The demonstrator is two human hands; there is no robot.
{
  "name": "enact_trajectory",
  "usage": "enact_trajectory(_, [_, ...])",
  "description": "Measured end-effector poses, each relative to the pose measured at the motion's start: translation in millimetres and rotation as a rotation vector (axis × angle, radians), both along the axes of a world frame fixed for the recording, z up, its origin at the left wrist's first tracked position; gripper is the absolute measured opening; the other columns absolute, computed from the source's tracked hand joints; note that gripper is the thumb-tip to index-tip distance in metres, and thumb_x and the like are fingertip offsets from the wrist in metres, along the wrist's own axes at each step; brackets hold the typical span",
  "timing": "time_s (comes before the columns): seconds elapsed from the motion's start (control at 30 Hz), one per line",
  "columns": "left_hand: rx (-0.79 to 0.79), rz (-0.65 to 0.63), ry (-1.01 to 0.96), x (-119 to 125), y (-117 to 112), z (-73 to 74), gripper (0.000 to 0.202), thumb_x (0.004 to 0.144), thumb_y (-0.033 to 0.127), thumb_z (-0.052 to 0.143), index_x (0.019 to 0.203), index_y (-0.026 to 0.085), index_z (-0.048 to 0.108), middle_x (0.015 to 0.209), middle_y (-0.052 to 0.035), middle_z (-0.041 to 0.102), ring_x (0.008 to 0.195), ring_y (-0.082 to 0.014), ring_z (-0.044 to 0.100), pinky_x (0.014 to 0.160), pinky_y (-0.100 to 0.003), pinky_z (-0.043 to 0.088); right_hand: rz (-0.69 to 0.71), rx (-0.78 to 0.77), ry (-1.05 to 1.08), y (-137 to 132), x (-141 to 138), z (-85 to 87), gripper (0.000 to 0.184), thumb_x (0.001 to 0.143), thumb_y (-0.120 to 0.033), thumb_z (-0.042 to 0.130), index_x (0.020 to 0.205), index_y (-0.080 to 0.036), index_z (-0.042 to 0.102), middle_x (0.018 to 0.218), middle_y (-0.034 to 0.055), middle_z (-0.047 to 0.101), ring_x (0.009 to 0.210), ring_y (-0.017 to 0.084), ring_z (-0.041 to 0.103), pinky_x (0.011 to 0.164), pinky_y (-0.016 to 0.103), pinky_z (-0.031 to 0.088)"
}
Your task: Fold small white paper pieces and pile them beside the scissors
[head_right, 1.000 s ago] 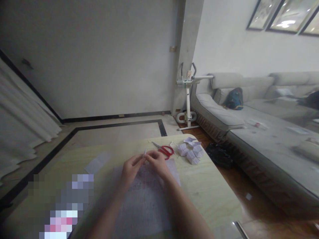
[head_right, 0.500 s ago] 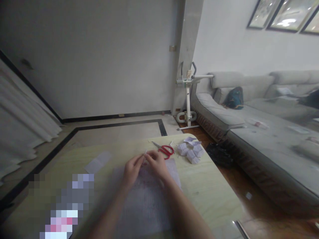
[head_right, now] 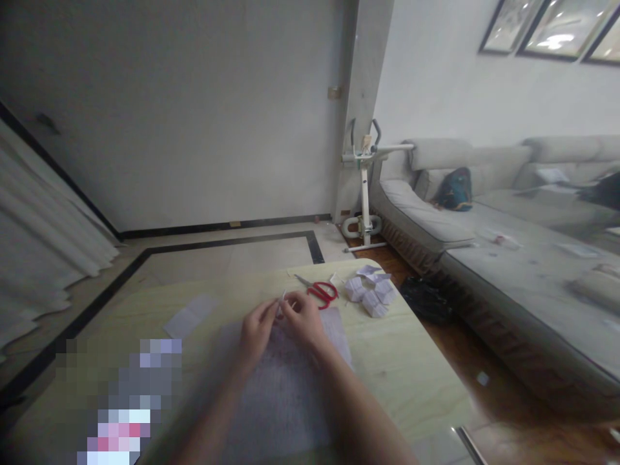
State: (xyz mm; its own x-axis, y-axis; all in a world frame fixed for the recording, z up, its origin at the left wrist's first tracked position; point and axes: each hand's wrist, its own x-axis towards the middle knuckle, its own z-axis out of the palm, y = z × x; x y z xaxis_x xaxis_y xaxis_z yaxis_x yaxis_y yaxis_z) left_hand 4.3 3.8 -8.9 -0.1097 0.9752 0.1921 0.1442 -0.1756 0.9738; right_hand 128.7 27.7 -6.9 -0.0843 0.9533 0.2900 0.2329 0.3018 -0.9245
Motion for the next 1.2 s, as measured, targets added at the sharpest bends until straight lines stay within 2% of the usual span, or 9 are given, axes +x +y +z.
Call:
enact_trajectory(0.23, [0.078,0.028,0.118,-1.0,0.2,-1.4,0.03,0.085,0.035,0.05,0.101,0.016,0.067,0.099,-0.0095,0.071,0.09,-0.0211,0.066,0.077,-0.027,0.051,-0.044,0.036,-0.095,-0.6,-0.3,-0.1,0.012,0.079,-0.024,0.053,0.082,-0.016,0.062,0.072,0.0022,0.061,0.06,0.013,0.052,0.055,0.023,0.04])
enact_trajectory(0.37, [0.143,0.021,0.28,-1.1,-1.5,-2.3,0.031,0.087,0.033,0.049,0.106,0.016,0.065,0.103,-0.0102,0.069,0.096,-0.0216,0.065,0.082,-0.03,0.05,-0.1,0.071,-0.123,-2.1,-2.0,-1.6,0.01,0.076,-0.018,0.052,0.08,-0.016,0.061,0.072,0.0015,0.06,0.061,0.013,0.051,0.056,0.023,0.039])
enact_trajectory(0.53, [0.147,0.047,0.435,-2.4,-1.6,-6.3,0.03,0.084,0.031,0.052,0.108,0.017,0.063,0.097,-0.0086,0.071,0.087,-0.0211,0.067,0.075,-0.03,0.053,-0.109,0.079,-0.113,-3.5,-2.5,-2.7,0.019,0.073,-0.01,0.048,0.085,-0.016,0.061,0.072,0.0007,0.06,0.061,0.013,0.05,0.055,0.022,0.037])
enact_trajectory(0.63, [0.159,0.061,0.466,-3.7,-0.3,-8.2,0.029,0.084,0.03,0.052,0.109,0.017,0.062,0.099,-0.0085,0.071,0.089,-0.0208,0.067,0.077,-0.03,0.053,-0.061,0.089,-0.095,-3.6,-2.2,-0.5,0.024,0.074,-0.011,0.048,0.093,-0.017,0.062,0.078,0.0018,0.061,0.065,0.013,0.052,0.058,0.022,0.039])
enact_trajectory(0.8, [0.173,0.043,0.467,-4.7,0.4,-7.5,0.031,0.086,0.027,0.048,0.113,0.016,0.059,0.104,-0.0089,0.069,0.093,-0.0198,0.066,0.08,-0.03,0.052,0.009,0.05,-0.065,-4.2,-3.3,3.5,0.02,0.073,-0.011,0.046,0.086,-0.017,0.061,0.081,0.002,0.061,0.069,0.013,0.053,0.061,0.022,0.04])
enact_trajectory(0.93, [0.201,0.039,0.475,-4.0,-0.4,-6.9,0.03,0.087,0.028,0.048,0.112,0.018,0.06,0.102,-0.0081,0.07,0.092,-0.0196,0.066,0.078,-0.029,0.053,-0.008,-0.014,-0.043,-5.6,-3.8,5.6,0.02,0.073,-0.012,0.046,0.087,-0.017,0.058,0.08,0.0014,0.061,0.068,0.013,0.053,0.06,0.022,0.041])
enact_trajectory(1.2, [0.271,0.116,0.532,-6.9,-0.5,-4.0,0.022,0.08,0.025,0.058,0.101,0.018,0.063,0.091,-0.0064,0.071,0.08,-0.0192,0.067,0.075,-0.03,0.053,-0.064,0.026,-0.117,-5.0,-0.7,4.3,0.018,0.069,-0.01,0.047,0.084,-0.017,0.056,0.073,-0.0001,0.058,0.065,0.013,0.051,0.059,0.022,0.039])
